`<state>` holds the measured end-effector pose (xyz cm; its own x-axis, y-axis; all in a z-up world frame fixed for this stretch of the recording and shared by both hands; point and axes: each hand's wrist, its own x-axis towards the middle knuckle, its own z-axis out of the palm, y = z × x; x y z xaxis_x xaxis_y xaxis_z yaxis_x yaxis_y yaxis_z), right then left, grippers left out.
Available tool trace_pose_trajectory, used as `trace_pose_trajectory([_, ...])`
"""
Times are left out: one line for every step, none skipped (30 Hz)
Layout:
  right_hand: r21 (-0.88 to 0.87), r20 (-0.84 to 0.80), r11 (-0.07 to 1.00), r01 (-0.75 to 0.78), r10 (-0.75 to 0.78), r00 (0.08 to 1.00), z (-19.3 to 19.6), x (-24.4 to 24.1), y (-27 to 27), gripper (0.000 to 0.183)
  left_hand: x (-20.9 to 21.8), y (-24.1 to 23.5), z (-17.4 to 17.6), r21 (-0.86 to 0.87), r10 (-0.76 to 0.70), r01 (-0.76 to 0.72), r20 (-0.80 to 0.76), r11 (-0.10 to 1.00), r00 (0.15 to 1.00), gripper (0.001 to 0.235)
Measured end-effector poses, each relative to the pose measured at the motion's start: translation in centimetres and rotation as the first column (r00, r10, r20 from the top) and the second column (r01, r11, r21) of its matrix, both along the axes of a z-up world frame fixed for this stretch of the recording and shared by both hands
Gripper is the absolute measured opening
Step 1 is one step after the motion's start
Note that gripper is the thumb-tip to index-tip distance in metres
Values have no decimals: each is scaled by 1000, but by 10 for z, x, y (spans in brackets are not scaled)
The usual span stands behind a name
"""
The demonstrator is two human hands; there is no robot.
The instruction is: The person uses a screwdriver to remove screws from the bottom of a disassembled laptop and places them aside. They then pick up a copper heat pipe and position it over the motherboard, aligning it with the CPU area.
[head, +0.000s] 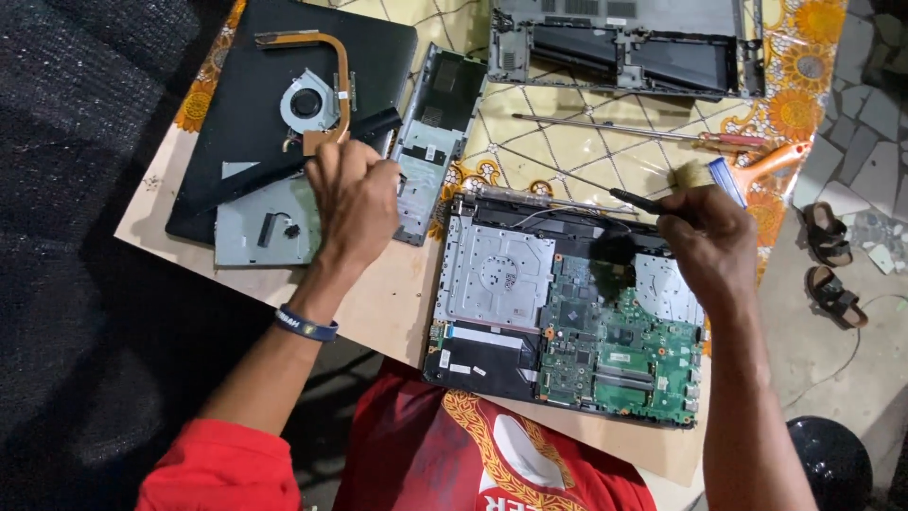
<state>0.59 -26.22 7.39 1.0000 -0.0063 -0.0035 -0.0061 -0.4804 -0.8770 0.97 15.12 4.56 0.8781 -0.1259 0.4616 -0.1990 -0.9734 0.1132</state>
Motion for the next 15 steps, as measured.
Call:
trace_pose_trajectory([3, 0, 1000, -7, 7, 1000, -2, 5, 1, 13, 0, 9, 6, 3, 7, -7, 0, 1000, 1000, 10])
trace_pose_trajectory([3, -17, 1000, -10, 10, 1000, -5, 9, 1, 13, 0, 16, 11, -47, 28, -27, 28, 999, 999, 7])
trace_pose_trajectory([3, -35, 1000, -13, 13, 999, -7, 13, 1, 13, 1, 24, 16, -97, 50, -45, 55, 994, 997, 16])
trace_pose_trajectory([4, -36, 1000, -15, 16, 999, -13, 16, -3, 13, 3, 35, 19, -95, 53, -48, 54, 994, 997, 16])
trace_pose_trajectory([-35, -18, 998, -51, 51, 999, -19, 18, -6, 10, 6, 46, 21, -105, 107, -101, 50, 989, 993, 16])
trace_pose_trajectory([-72, 1, 993, -89, 90, 996, -26, 22, -9, 7, 8, 58, 24, -112, 164, -157, 49, 981, 985, 17])
trace_pose_trajectory([-68, 4, 993, -95, 96, 995, -26, 23, -11, 7, 12, 67, 22, -108, 170, -163, 52, 981, 984, 17])
trace_pose_trajectory([-181, -27, 980, -79, 75, 997, -27, 27, -9, 14, 16, 80, 23, -112, 181, -173, 62, 979, 982, 20])
trace_pose_trajectory([-292, -54, 954, -64, 50, 997, -28, 32, -7, 21, 19, 93, 24, -115, 191, -182, 73, 977, 979, 24])
trace_pose_trajectory([-288, -52, 955, -72, 60, 997, -16, 33, 4, 21, 23, 102, 24, -110, 200, -191, 76, 975, 977, 24])
trace_pose_trajectory([-339, -150, 936, -95, 46, 988, -5, 33, 14, 19, 28, 109, 24, -123, 239, -242, -42, 962, 970, 23])
trace_pose_trajectory([-389, -243, 914, -115, 19, 970, 7, 33, 21, 21, 35, 115, 23, -134, 265, -286, -158, 949, 951, 22])
trace_pose_trajectory([-387, -240, 915, -115, 21, 971, 2, 37, 20, 21, 43, 120, 23, -132, 267, -288, -154, 949, 951, 22])
trace_pose_trajectory([-448, -231, 882, -144, 42, 972, -2, 41, 18, 19, 49, 123, 22, -136, 264, -296, -215, 945, 940, 20])
trace_pose_trajectory([-508, -224, 844, -171, 63, 973, -6, 45, 16, 22, 55, 127, 20, -140, 259, -305, -275, 942, 926, 19])
